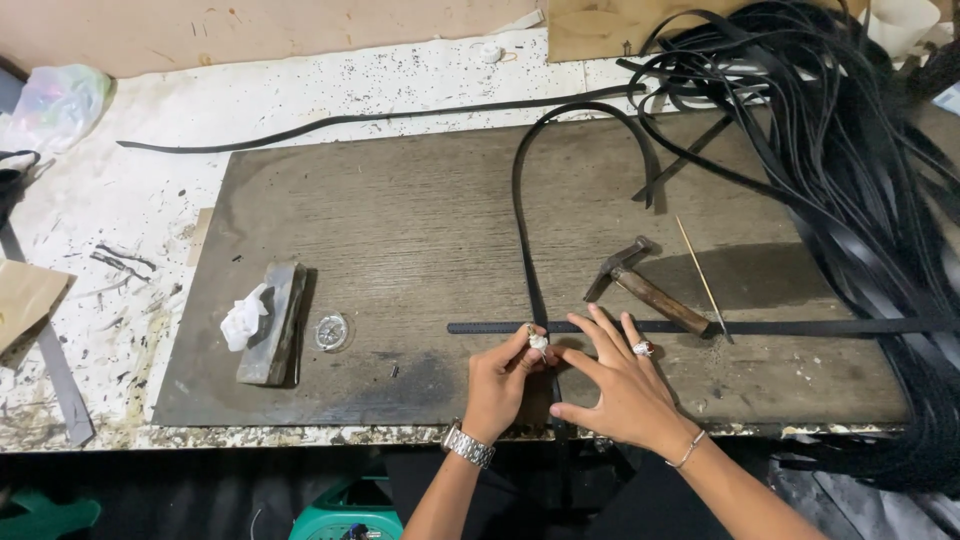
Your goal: Punching holes in leather straps using a manual punch tool and a hammer on a workbench.
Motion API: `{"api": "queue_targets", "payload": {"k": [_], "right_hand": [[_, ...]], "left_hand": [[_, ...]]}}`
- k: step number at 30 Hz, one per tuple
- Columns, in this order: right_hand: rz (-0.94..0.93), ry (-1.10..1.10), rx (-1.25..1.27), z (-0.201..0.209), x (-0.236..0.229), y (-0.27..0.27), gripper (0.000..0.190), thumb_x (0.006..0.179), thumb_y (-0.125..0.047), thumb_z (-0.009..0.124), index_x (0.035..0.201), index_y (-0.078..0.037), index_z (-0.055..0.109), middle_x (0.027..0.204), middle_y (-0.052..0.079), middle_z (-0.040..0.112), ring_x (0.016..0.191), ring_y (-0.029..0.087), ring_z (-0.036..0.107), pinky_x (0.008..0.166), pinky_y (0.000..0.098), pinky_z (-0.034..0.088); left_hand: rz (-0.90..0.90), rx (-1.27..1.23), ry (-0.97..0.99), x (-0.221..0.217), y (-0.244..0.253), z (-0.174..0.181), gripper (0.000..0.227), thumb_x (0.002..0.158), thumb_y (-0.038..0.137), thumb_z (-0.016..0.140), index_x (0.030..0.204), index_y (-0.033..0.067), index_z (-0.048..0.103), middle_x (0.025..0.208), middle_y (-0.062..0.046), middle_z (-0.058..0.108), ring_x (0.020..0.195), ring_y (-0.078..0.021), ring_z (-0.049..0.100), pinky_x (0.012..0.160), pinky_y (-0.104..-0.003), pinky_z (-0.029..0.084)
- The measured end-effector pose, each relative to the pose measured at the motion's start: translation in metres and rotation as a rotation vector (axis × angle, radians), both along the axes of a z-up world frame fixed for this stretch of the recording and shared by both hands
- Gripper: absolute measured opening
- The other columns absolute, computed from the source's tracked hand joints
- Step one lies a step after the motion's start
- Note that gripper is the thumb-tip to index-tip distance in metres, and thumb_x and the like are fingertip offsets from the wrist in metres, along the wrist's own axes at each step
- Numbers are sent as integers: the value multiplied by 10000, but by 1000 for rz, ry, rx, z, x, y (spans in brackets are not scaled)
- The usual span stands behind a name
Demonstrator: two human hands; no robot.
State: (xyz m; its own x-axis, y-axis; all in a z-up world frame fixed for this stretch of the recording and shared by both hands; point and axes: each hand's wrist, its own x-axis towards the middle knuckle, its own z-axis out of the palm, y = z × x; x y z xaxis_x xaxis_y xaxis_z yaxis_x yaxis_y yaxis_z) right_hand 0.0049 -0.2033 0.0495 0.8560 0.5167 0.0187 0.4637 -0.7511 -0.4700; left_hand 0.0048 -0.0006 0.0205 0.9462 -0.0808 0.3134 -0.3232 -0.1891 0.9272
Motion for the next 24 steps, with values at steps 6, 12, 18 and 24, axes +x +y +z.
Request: {"api": "queue_targets", "payload": {"k": [6, 12, 18, 24], "right_hand": [[-11, 44, -34, 3, -2, 0, 682, 810, -597, 789, 1379, -257, 626, 1690, 39, 188, 1589, 290, 3, 1207, 653, 102], [-11, -80, 84, -11, -2, -7, 770, 890, -611, 656, 1501, -170, 499, 1669, 64, 278, 1580, 301, 103, 1246, 577, 101], [-409, -533, -32, -46, 43, -51, 493, 927, -248, 681, 1374, -48, 629, 1376, 159, 580, 1380, 366, 493, 1175, 518, 392], [-463, -511, -541, -59, 70, -82, 373, 1023, -473, 554, 1255, -219, 698, 1120, -2, 608, 1180, 215, 578, 1043, 461, 416]], "left_hand": [[-5, 76, -110, -2, 0, -4, 248, 1008, 146, 637, 1237, 79, 701, 991, -91, 802, 841, -196, 796, 781, -316, 684], [-14, 111, -201, -3, -3, -21, 440, 970, -4, 655, 1380, 156, 627, 1113, -87, 792, 942, -199, 799, 829, -302, 672], [71, -64, -151, -6, -14, -17, 386, 835, -79, 771, 1204, 29, 739, 1026, -153, 809, 930, -315, 784, 760, -366, 652], [40, -82, -173, -8, -12, -14, 405, 821, -107, 775, 1202, 19, 726, 1027, -185, 793, 947, -335, 766, 760, -375, 662]]}}
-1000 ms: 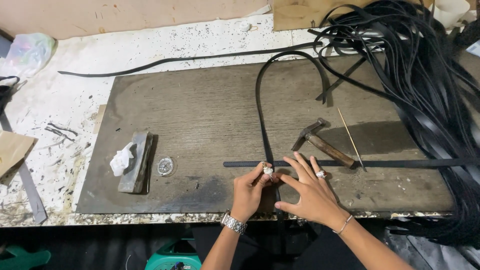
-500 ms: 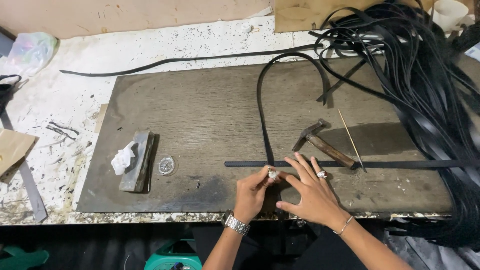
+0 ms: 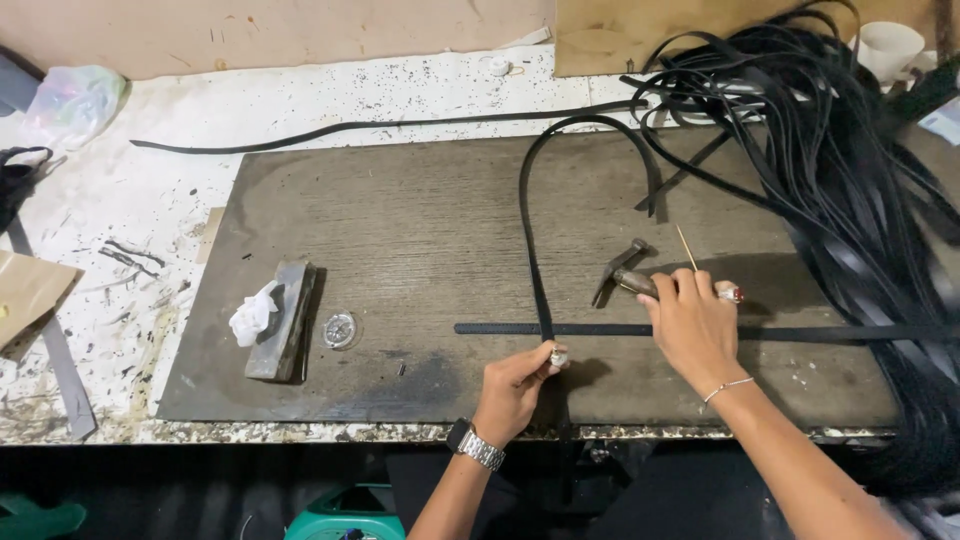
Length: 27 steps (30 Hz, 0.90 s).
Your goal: Punching holes in leather straps using a manual punch tool and a hammer on a workbench.
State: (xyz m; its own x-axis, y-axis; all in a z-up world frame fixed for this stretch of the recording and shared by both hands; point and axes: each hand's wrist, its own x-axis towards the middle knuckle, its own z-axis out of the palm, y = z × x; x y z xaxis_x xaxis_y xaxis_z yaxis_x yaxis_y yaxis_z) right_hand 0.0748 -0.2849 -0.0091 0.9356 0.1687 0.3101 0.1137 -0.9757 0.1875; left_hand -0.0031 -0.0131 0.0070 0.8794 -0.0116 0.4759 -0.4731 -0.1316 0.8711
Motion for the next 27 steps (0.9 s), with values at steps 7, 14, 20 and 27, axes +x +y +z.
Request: {"api": "queue_targets", "payload": {"k": [7, 14, 20, 27], "right_hand": [[-52, 530, 680, 116, -50, 38, 423, 1014, -427, 493, 1276, -111, 596, 819, 67, 683, 698, 272, 631, 636, 413, 459], [-57, 927, 732, 180, -103, 70, 370, 1014, -452, 488, 1305, -256, 608, 684, 15, 603, 580, 150, 545, 601, 304, 399], [153, 469, 921, 144, -120, 53, 397, 976, -406, 523, 1237, -124, 623, 536, 7, 537, 402, 140, 477, 420, 310, 394], [-26, 864, 732, 181, -106, 75, 326, 1023, -412, 481, 1293, -252, 567, 650, 24, 647, 552, 175, 558, 577, 319, 413]], "left_hand": [[-93, 206, -40, 1, 11, 0, 380, 937, -36, 681, 1297, 85, 679, 1138, -121, 772, 1018, -247, 780, 930, -352, 665], [-75, 206, -39, 1, 11, -11, 410, 949, -32, 668, 1326, 129, 681, 1077, -113, 802, 730, -121, 706, 624, -256, 571], [-91, 233, -50, 0, 10, -3, 435, 909, -91, 694, 1299, 101, 682, 1112, -111, 778, 993, -214, 780, 931, -321, 659], [-85, 213, -51, 2, 12, -16, 379, 936, -5, 704, 1290, 129, 698, 1232, -163, 730, 888, -207, 785, 744, -288, 666]]}}
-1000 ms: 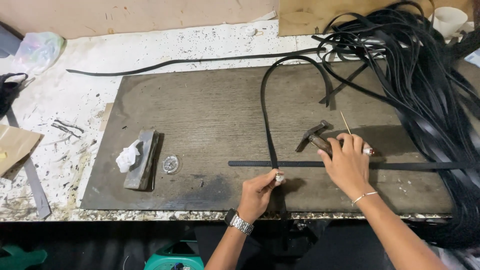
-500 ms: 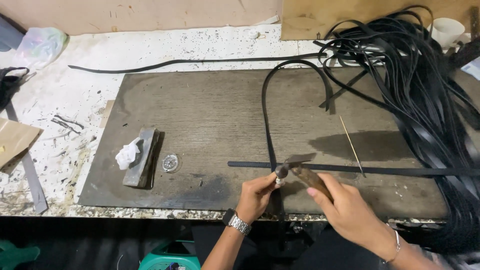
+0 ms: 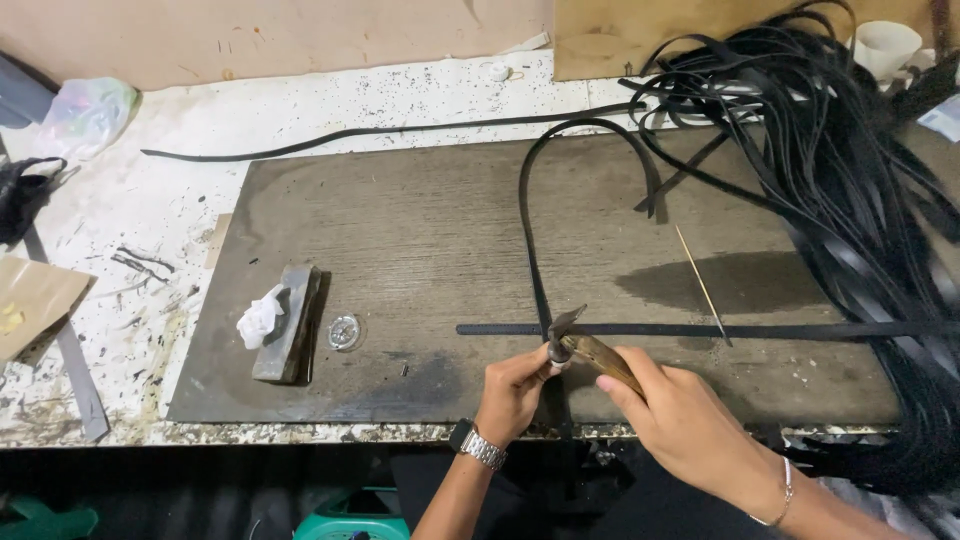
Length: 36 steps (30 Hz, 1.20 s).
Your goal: Punching holes in leather straps using a manual punch tool and a hammer on a workbench.
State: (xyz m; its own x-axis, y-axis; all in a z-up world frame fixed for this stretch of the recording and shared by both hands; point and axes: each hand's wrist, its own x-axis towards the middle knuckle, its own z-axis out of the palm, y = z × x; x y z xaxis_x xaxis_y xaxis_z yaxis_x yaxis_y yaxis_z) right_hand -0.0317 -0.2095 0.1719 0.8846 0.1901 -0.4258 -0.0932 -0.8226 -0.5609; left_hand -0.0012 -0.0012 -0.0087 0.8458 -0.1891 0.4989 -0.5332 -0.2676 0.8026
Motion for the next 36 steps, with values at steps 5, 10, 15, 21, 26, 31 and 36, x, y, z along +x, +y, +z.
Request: {"api": "queue_targets", "payload": {"k": [5, 10, 15, 21, 26, 31, 36], "right_hand": [[-87, -286, -136, -38, 25, -13, 349, 1021, -445, 451, 1268, -225, 564, 662, -46, 651, 474, 132, 591, 469, 285, 474], [-24, -920, -491, -131, 69, -42, 305, 989, -336, 627, 1216, -133, 642, 943, 45, 715, 821, 245, 660, 550, 377, 525], [52, -1137, -527, -142, 65, -27, 371, 926, -212, 614, 1284, -126, 656, 1221, 69, 636, 1134, 268, 597, 958, 445, 456], [444, -760, -44, -135, 47, 7, 542, 895, -478, 699, 1348, -189, 635, 1614, 118, 347, 1533, 347, 218, 1243, 606, 89], [428, -717, -27, -130, 46, 7, 556, 892, -535, 695, 1375, -269, 620, 1646, 128, 277, 1553, 376, 113, 1226, 663, -16], [404, -632, -24, -127, 39, 5, 558, 872, -539, 723, 1351, -267, 637, 1665, 112, 233, 1566, 359, 55, 1212, 678, 32], [421, -646, -17, -129, 41, 5, 632, 854, -559, 737, 1372, -219, 611, 1665, 132, 233, 1565, 368, 65, 1223, 655, -18]], "left_hand": [[6, 46, -27, -2, 0, 7, 442, 928, -34, 699, 1337, 128, 659, 1076, -106, 792, 974, -242, 793, 870, -341, 673], [7, 56, -32, -2, 0, 6, 419, 935, -57, 675, 1319, 109, 672, 1040, -92, 797, 889, -197, 788, 814, -314, 677], [10, 38, -8, -1, 0, 10, 389, 944, -18, 689, 1313, 105, 677, 1083, -90, 794, 898, -186, 791, 783, -281, 681], [32, 30, 44, 1, 1, 12, 394, 959, 52, 697, 1337, 159, 675, 1122, -116, 798, 672, -113, 693, 585, -259, 555], [248, -667, 719, 11, 2, 45, 367, 994, 156, 593, 1334, 29, 646, 994, -173, 780, 921, -267, 801, 825, -348, 681], [191, -448, 562, 5, 1, 34, 405, 978, 242, 612, 1320, 32, 664, 1023, -130, 799, 938, -223, 800, 874, -383, 701], [164, -266, 442, 3, 0, 39, 405, 982, 325, 603, 1283, 66, 683, 990, -98, 813, 932, -209, 809, 858, -381, 710]]}}
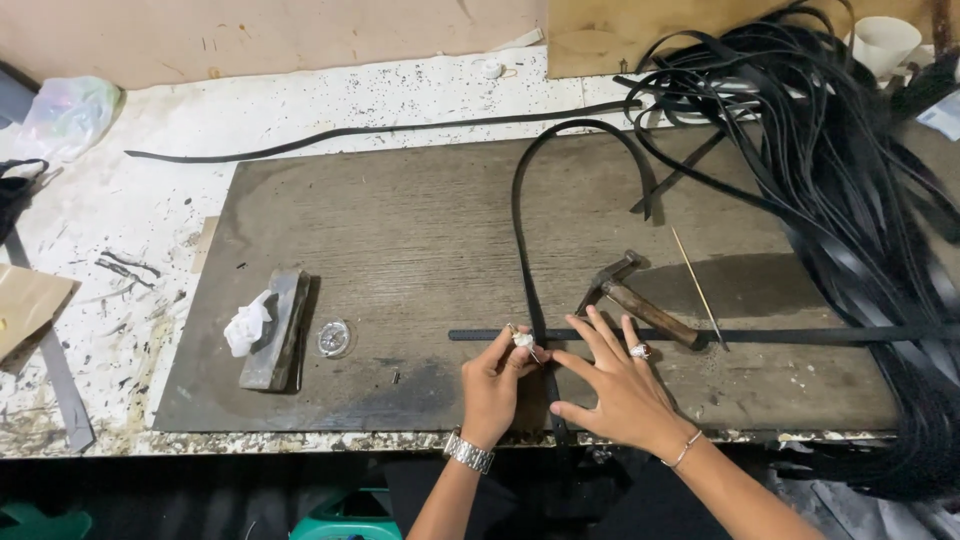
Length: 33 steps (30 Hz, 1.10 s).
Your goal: Punching holes in leather straps using a manual punch tool and a hammer on a workbench.
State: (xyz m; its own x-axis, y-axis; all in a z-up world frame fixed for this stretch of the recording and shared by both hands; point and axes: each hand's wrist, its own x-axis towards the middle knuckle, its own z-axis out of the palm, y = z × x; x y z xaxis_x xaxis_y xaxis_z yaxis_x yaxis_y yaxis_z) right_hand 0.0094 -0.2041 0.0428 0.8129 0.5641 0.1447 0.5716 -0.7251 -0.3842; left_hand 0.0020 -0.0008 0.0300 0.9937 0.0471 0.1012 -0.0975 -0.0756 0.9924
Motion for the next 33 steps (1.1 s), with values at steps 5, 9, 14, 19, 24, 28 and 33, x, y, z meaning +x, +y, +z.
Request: {"api": "queue_targets", "payload": {"k": [5, 9, 14, 19, 24, 28, 33], "right_hand": [[-26, 108, -8, 3, 2, 0, 614, 847, -575, 744, 1325, -204, 639, 1682, 118, 181, 1572, 357, 18, 1222, 658, -11], [-32, 129, -6, 4, 3, 1, 600, 824, -570, 768, 1273, -185, 669, 1675, 122, 202, 1574, 360, 26, 1232, 644, -19], [-64, 202, -33, 7, 3, 1, 622, 834, -580, 764, 1331, -224, 649, 1696, 67, 158, 1585, 314, -24, 1220, 654, 61], [-52, 183, -20, 6, 3, 0, 642, 835, -581, 761, 1342, -206, 639, 1693, 86, 163, 1581, 325, -8, 1226, 643, 19], [-57, 204, -22, 9, 2, 1, 635, 833, -558, 779, 1375, -271, 618, 1692, 79, 159, 1581, 319, -31, 1219, 647, -3], [-111, 47, 88, -10, 3, -9, 603, 896, -553, 660, 1405, -238, 593, 1641, 72, 290, 1548, 297, 136, 1229, 637, 118], [-545, -151, -97, -21, 34, -47, 602, 933, -508, 586, 1432, -171, 568, 1361, 97, 521, 1241, 293, 434, 925, 448, 472]], "left_hand": [[6, 184, -126, 2, 1, -6, 413, 989, 404, 589, 1251, 108, 708, 999, -72, 822, 880, -173, 807, 789, -305, 676], [-4, 246, -144, 3, 0, -5, 365, 1005, 360, 589, 1235, 109, 721, 916, -46, 821, 783, -136, 784, 703, -272, 639], [6, 240, -190, 4, -1, -12, 345, 1007, 312, 607, 1239, 84, 724, 1059, -50, 811, 890, -147, 782, 748, -281, 638], [4, 242, -250, 6, 0, -25, 322, 1009, 204, 622, 1297, 78, 692, 1187, -52, 775, 903, -164, 776, 769, -307, 655], [-23, 285, -315, 4, -1, -19, 233, 1018, 181, 617, 1188, 64, 726, 943, -69, 802, 772, -151, 760, 678, -283, 623], [-84, 279, -457, 4, -2, -31, 428, 977, -25, 650, 1369, 145, 628, 1157, -92, 774, 932, -202, 785, 831, -313, 670], [-114, 323, -423, -1, -4, -28, 406, 950, -61, 649, 1325, 92, 664, 1158, -88, 774, 1017, -210, 777, 920, -329, 660]]}}
